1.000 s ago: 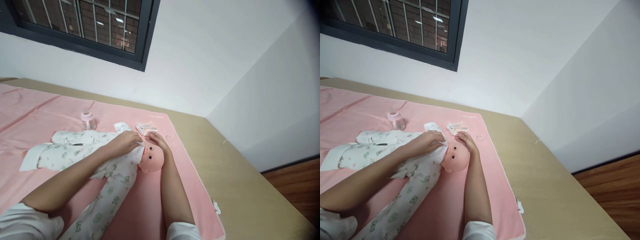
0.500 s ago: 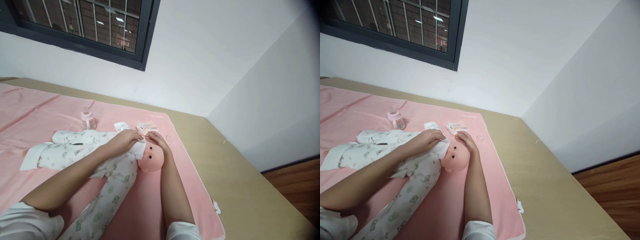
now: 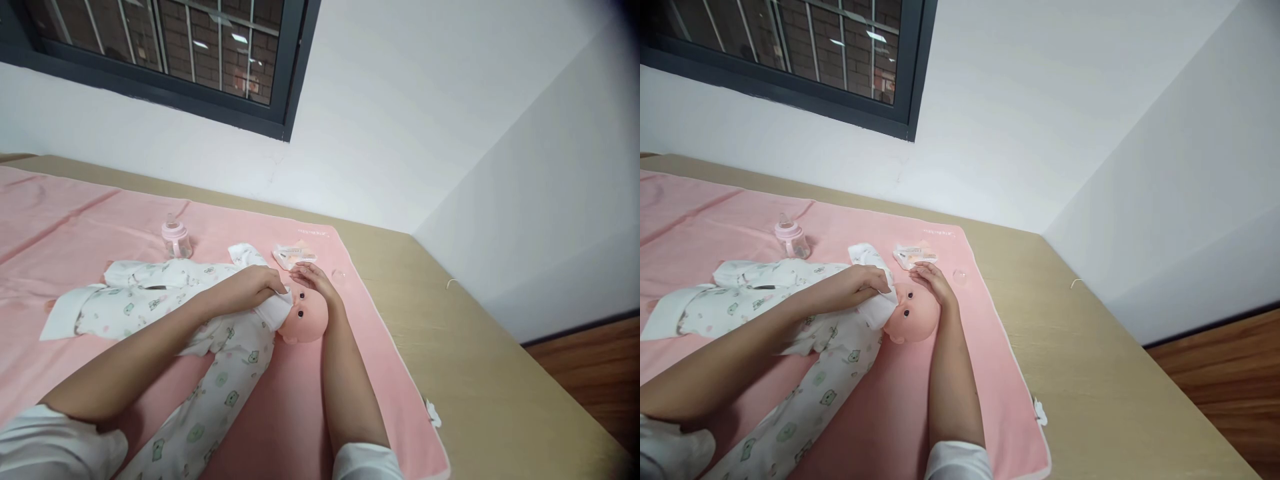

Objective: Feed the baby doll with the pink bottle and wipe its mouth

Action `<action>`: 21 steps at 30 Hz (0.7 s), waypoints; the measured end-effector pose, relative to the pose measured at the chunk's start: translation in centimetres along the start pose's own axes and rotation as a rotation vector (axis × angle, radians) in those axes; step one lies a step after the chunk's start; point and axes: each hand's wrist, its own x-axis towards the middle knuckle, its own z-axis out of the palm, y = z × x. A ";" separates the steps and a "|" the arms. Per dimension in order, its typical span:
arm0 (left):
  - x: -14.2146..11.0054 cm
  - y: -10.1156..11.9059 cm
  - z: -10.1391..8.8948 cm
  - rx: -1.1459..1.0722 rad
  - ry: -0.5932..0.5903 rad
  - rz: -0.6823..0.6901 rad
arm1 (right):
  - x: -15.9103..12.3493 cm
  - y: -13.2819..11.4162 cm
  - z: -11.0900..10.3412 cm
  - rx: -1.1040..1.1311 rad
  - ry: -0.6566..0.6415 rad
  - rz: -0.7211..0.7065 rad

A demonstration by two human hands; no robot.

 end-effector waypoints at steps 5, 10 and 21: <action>0.1 -0.2 0.1 0.023 0.037 -0.033 | 0.1 -0.1 -0.1 -0.022 0.000 0.006; 0.2 -0.4 0.4 0.042 0.038 -0.057 | 0.1 0.0 -0.2 -0.022 -0.005 0.005; -0.8 -0.3 -1.1 -0.115 0.060 -0.112 | 0.2 0.2 -0.3 -0.011 0.003 0.014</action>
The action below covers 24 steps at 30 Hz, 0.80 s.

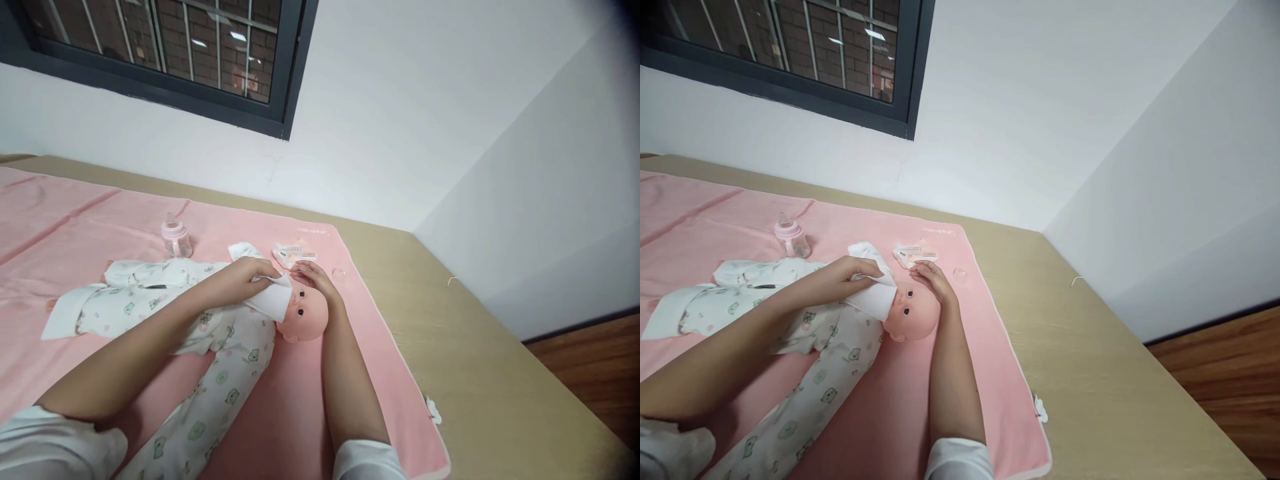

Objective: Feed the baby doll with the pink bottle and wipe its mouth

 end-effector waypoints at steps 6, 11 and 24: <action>-0.7 1.3 0.2 0.006 -0.164 0.023 | -0.4 -0.3 0.4 -0.003 0.014 -0.007; -0.5 1.2 1.0 0.186 -0.119 0.034 | -0.5 -0.3 0.6 0.006 0.027 -0.005; 0.0 0.9 3.2 0.387 -0.030 0.004 | -0.7 -0.6 0.8 0.000 0.031 0.006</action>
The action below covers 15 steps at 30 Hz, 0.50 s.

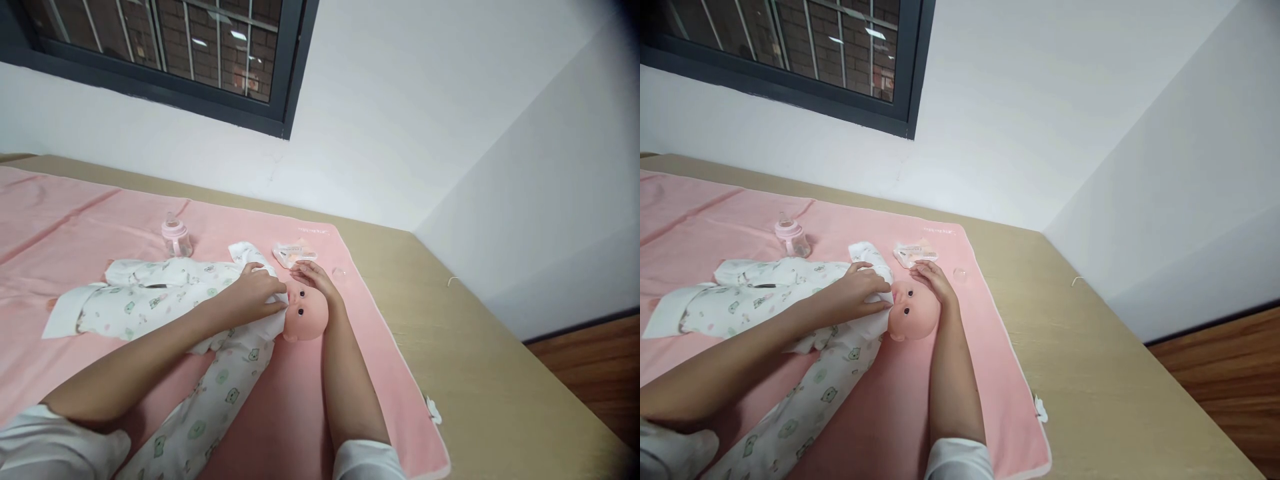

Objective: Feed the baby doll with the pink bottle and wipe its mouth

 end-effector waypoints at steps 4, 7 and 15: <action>0.0 0.2 -0.2 0.017 -0.015 -0.032 | -0.2 -0.2 0.2 -0.017 0.013 -0.002; 0.0 0.3 -0.4 0.021 -0.029 -0.047 | -0.1 -0.1 0.1 -0.009 0.008 -0.001; 0.0 -0.3 -0.5 0.001 -0.011 -0.083 | 0.6 0.6 -0.6 -0.008 -0.011 -0.017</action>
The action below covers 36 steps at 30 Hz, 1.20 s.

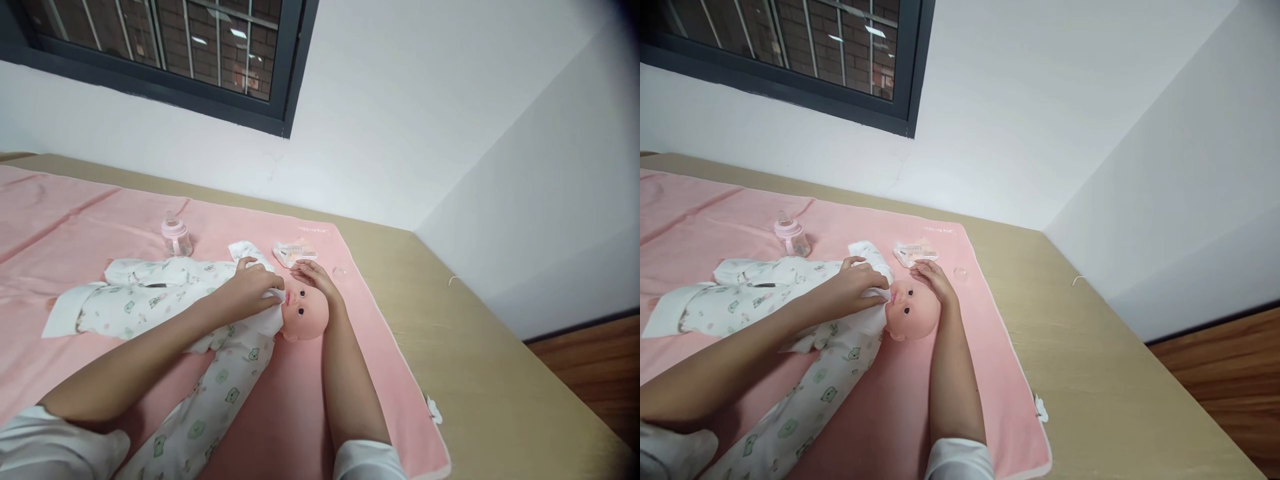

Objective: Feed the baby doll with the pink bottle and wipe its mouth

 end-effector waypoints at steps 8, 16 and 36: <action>0.3 -0.7 0.2 -0.012 0.047 -0.001 | 0.1 0.0 -0.2 -0.016 -0.003 0.003; 0.8 -1.3 0.8 -0.049 0.088 0.013 | 0.2 0.1 -0.3 -0.018 -0.013 0.000; 1.1 -1.2 0.3 -0.149 0.138 0.014 | 0.6 0.1 -0.6 -0.027 -0.007 0.025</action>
